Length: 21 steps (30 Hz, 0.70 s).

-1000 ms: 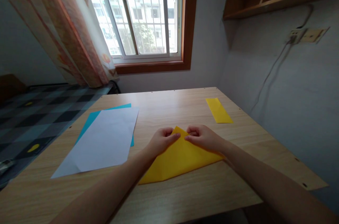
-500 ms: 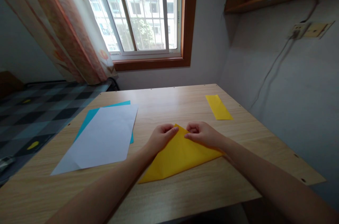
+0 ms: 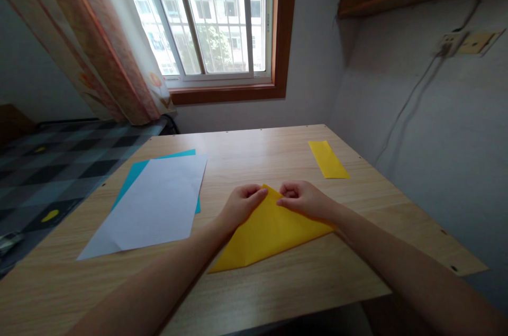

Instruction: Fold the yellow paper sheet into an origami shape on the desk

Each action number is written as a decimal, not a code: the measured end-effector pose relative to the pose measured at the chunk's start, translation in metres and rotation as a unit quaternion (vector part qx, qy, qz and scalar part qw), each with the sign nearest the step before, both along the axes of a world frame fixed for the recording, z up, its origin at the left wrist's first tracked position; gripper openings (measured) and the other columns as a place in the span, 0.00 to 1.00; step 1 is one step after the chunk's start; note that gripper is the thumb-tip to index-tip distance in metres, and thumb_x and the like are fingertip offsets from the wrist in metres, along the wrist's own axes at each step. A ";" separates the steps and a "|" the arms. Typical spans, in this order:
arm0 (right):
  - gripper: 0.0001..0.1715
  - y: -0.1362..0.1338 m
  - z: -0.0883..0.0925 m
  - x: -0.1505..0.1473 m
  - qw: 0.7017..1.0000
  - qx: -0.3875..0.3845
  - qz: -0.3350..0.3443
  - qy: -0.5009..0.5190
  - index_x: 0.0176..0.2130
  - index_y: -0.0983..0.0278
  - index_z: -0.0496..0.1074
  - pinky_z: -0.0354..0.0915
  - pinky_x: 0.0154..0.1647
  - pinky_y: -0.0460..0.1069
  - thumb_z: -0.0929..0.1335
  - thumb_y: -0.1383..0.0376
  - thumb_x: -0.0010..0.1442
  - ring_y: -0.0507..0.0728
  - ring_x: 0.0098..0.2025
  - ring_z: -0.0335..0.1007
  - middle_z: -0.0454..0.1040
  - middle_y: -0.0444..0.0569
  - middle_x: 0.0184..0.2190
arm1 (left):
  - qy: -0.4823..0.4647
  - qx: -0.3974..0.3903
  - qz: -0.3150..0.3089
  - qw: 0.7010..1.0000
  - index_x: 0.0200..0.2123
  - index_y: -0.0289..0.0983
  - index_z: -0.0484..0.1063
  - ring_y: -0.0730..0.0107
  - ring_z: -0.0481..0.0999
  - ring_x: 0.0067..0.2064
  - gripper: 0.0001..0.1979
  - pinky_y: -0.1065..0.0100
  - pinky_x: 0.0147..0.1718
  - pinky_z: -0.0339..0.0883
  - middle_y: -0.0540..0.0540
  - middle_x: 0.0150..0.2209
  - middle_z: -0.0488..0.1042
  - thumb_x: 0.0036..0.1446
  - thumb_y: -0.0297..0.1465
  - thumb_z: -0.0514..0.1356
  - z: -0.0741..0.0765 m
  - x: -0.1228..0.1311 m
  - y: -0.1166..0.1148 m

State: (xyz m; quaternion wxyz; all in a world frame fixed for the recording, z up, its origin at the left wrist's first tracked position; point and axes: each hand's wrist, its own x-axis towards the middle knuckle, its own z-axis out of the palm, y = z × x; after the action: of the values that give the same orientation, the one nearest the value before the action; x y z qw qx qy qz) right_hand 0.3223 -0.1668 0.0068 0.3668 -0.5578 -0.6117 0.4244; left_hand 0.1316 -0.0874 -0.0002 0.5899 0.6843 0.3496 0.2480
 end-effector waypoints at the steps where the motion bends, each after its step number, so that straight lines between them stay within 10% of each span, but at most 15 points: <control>1: 0.14 0.000 0.000 0.000 1.000 0.002 0.001 0.000 0.28 0.64 0.65 0.48 0.23 0.45 0.70 0.57 0.53 0.49 0.23 0.56 0.64 0.40 0.21 | -0.001 -0.002 0.001 1.000 0.24 0.34 0.70 0.75 0.65 0.23 0.20 0.74 0.20 0.55 0.52 0.21 0.68 0.48 0.47 0.62 0.000 0.000 0.000; 21: 0.16 -0.002 0.007 0.000 0.990 0.069 0.022 -0.121 0.27 0.65 0.70 0.50 0.26 0.46 0.65 0.56 0.59 0.51 0.26 0.57 0.64 0.42 0.22 | -0.002 0.026 0.004 1.000 0.20 0.35 0.67 0.75 0.62 0.22 0.21 0.74 0.19 0.51 0.53 0.19 0.64 0.50 0.47 0.61 0.000 0.000 -0.001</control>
State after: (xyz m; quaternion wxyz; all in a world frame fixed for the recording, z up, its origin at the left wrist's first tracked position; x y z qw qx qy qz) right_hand 0.3225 -0.1684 0.0140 0.3184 -0.5649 -0.6914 0.3184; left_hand 0.1312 -0.0886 0.0000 0.5716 0.6974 0.3449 0.2609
